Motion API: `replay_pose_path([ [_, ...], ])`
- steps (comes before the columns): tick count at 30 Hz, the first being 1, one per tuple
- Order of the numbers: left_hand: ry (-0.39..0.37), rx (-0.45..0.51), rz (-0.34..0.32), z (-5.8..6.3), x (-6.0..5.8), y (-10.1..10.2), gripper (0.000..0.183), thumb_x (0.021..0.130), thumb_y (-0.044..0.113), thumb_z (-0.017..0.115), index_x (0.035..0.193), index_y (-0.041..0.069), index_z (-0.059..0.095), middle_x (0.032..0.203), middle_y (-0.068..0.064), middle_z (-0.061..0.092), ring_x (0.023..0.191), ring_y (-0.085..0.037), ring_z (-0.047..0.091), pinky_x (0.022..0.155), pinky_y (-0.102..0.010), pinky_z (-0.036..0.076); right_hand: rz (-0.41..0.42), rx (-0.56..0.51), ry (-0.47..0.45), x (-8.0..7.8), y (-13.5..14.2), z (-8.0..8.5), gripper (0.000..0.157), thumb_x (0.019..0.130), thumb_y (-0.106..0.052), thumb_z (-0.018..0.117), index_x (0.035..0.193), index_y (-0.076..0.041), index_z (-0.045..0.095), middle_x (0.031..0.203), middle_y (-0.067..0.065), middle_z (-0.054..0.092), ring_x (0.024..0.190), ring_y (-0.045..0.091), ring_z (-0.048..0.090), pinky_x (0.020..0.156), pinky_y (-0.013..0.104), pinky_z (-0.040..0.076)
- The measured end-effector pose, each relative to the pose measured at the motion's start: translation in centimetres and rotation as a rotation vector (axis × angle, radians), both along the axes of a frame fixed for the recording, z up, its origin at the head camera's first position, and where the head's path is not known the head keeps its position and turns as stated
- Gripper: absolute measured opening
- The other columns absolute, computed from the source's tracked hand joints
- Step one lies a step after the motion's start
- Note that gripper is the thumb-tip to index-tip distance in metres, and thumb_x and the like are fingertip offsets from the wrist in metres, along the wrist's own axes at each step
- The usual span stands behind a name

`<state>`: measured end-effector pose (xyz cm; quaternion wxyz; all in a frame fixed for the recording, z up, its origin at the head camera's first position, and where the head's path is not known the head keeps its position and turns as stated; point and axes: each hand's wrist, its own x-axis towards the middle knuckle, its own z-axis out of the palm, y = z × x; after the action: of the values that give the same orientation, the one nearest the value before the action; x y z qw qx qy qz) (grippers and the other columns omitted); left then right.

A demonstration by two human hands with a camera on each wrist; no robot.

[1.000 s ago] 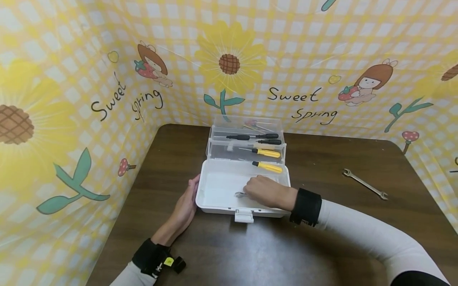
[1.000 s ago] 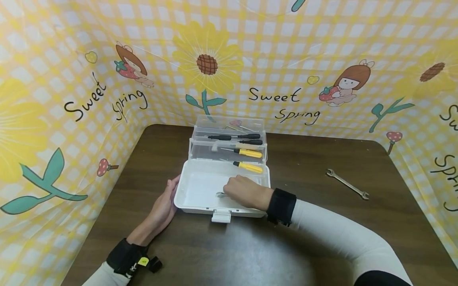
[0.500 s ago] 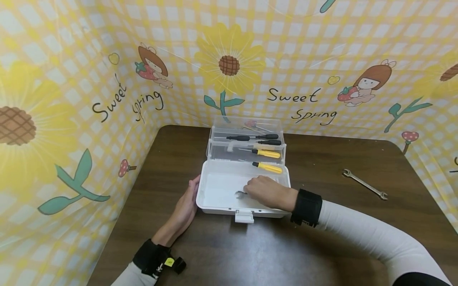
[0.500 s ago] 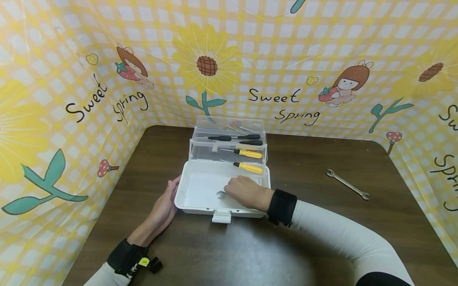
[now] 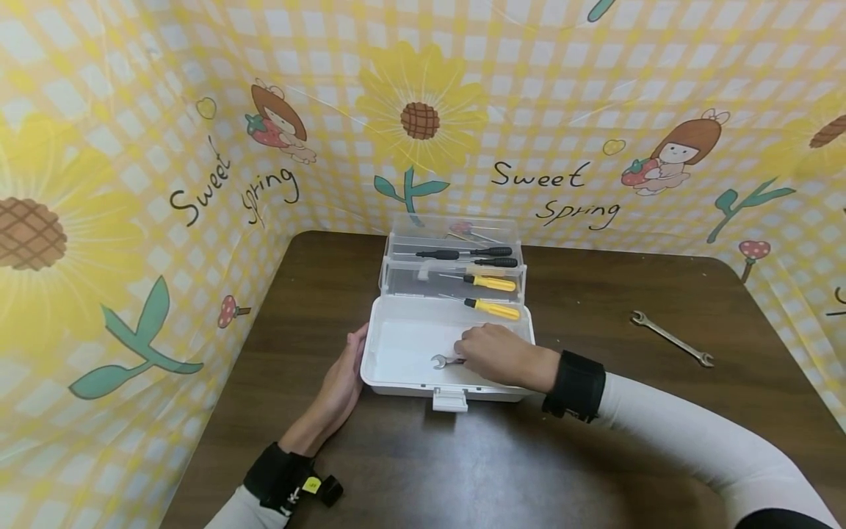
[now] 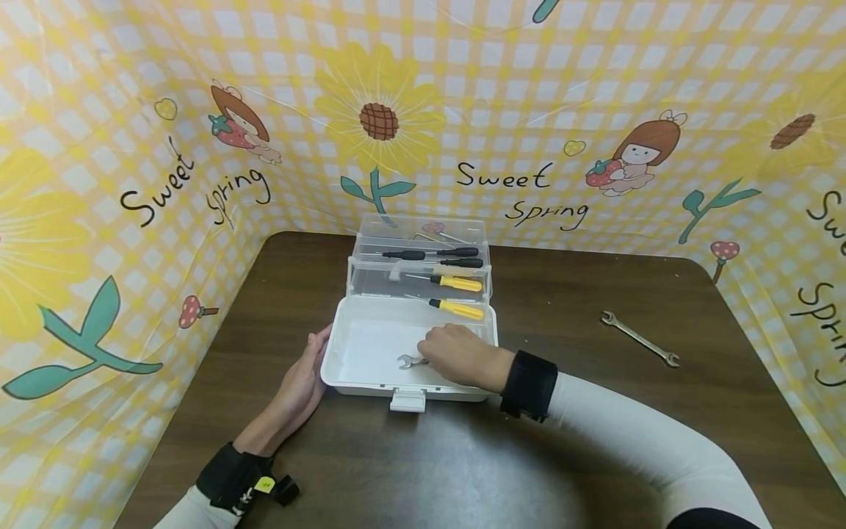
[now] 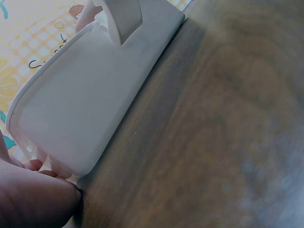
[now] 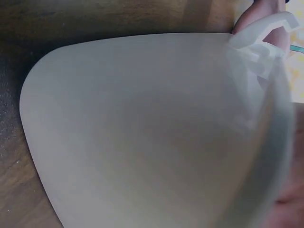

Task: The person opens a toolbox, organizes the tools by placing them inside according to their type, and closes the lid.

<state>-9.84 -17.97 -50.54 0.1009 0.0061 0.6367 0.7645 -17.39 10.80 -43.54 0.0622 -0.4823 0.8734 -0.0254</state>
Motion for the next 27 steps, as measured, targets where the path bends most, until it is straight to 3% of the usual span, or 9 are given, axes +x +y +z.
replay_pose_path([
  [11, -0.020, -0.016, -0.008, 0.0, -0.1, 0.0, 0.082, 0.110, 0.065, 0.015, 0.171, 0.010, 0.008, 0.177, -0.007, 0.009, 0.163, -0.018, 0.006, 0.132, -0.043, 0.009, -0.028, -0.047, -0.014, 0.8, 1.4, 2.1, 0.021, 0.096, -0.016, 0.079, 0.114, -0.006, 0.080, 0.096, 0.006, 0.079, 0.074, 0.012, 0.065, 0.067, 0.028, 0.055],
  [21, -0.024, -0.024, -0.013, 0.0, -0.1, 0.0, 0.083, 0.110, 0.066, 0.017, 0.171, 0.010, 0.007, 0.178, -0.006, 0.007, 0.163, -0.017, 0.005, 0.132, -0.043, 0.009, -0.050, -0.229, 0.102, 1.2, 5.1, 3.8, 0.004, 0.097, -0.016, 0.078, 0.096, -0.013, 0.079, 0.085, -0.004, 0.075, 0.062, 0.004, 0.056, 0.054, 0.021, 0.045],
  [27, -0.027, -0.031, -0.007, 0.0, -0.2, 0.0, 0.083, 0.110, 0.066, 0.017, 0.171, 0.011, 0.007, 0.178, -0.004, 0.006, 0.163, -0.016, 0.005, 0.132, -0.043, 0.008, -0.108, -0.245, 0.146, 1.1, 7.8, 5.1, 0.006, 0.095, -0.015, 0.081, 0.099, -0.011, 0.081, 0.087, -0.001, 0.077, 0.061, 0.004, 0.059, 0.053, 0.022, 0.048],
])
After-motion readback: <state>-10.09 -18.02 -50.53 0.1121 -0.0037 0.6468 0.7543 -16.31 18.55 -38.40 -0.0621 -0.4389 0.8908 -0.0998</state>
